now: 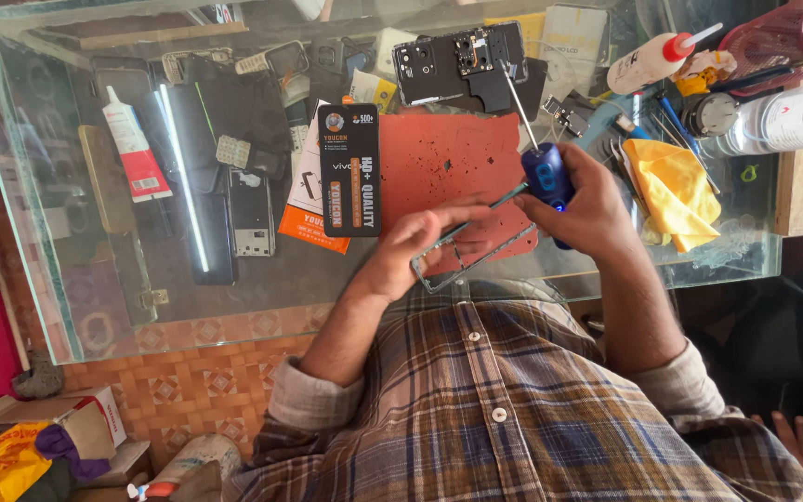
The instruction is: The person handles a packaged phone screen and then uses a screwdriver to remove screws from a phone frame. The person places the frame on the table and continues to unscrew it.
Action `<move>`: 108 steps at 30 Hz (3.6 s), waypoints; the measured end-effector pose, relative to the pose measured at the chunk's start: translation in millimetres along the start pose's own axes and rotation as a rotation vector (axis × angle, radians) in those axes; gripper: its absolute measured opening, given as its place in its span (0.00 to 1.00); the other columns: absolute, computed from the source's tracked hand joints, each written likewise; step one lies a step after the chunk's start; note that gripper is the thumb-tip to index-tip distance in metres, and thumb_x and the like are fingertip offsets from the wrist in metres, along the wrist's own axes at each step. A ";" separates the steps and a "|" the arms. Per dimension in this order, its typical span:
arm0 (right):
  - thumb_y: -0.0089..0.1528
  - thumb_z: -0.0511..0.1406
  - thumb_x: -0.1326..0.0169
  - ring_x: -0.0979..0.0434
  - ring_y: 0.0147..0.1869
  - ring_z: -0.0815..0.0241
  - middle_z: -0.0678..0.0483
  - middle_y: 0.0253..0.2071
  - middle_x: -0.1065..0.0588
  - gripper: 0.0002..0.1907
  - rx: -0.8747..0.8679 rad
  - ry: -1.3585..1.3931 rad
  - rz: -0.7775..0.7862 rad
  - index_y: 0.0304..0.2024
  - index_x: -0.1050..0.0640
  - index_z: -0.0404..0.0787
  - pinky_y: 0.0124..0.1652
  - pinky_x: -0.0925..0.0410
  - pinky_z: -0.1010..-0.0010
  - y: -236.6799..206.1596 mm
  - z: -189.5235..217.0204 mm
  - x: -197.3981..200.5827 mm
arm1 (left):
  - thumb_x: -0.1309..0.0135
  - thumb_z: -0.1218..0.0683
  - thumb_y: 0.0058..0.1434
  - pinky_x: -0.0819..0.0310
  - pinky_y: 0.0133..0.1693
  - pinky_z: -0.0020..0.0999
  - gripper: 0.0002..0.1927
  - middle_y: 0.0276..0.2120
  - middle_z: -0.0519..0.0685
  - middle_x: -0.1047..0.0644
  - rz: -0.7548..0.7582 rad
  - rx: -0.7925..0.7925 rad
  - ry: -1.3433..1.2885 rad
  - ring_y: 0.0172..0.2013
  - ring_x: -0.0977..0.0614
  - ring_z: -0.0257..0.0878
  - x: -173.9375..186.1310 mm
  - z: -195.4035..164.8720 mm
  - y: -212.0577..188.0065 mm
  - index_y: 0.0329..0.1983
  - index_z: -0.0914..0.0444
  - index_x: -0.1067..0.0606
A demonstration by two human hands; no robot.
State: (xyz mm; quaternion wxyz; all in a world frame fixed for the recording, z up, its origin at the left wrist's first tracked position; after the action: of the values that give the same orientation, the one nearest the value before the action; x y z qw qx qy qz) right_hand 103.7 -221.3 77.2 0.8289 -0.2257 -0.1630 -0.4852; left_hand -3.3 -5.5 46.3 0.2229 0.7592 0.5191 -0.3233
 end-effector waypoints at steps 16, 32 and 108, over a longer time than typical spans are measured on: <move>0.68 0.36 0.46 0.20 0.38 0.46 0.39 0.40 0.23 0.24 0.052 -0.290 -0.110 0.65 0.30 0.33 0.40 0.30 0.61 -66.8 2.5 8.3 | 0.34 0.41 0.52 0.34 0.60 0.51 0.37 0.63 0.57 0.32 -0.273 -0.174 1.863 0.60 0.30 0.55 -32.1 -2.3 21.9 0.60 0.64 0.28; 0.62 0.39 0.43 0.22 0.33 0.39 0.40 0.39 0.25 0.37 -0.021 -0.596 0.023 0.70 0.38 0.33 0.33 0.29 0.51 -127.0 -9.4 -15.8 | 0.43 0.51 0.64 0.29 0.52 0.55 0.24 0.71 0.63 0.38 -0.172 -0.097 2.205 0.57 0.30 0.60 -31.6 30.7 14.5 0.64 0.48 0.24; 0.61 0.40 0.42 0.20 0.33 0.42 0.43 0.39 0.24 0.37 -0.056 -0.666 -0.017 0.71 0.36 0.37 0.32 0.27 0.54 -131.2 -11.9 -21.6 | 0.50 0.50 0.66 0.29 0.52 0.61 0.26 0.71 0.66 0.40 -0.113 0.065 2.328 0.59 0.31 0.66 -36.4 43.4 19.6 0.68 0.47 0.28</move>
State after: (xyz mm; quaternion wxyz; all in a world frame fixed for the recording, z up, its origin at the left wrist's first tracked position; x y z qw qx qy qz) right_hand -21.2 -268.0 84.9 0.7195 -0.3930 -0.4136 -0.3960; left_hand -5.5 -65.3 42.7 -0.4223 0.5783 0.4345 0.5463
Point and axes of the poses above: each hand's wrist, its own y-axis towards the middle knuckle, its own x-axis out of the back of the hand, z = x × y, the point moved 3 cm from there along y, towards the middle knuckle
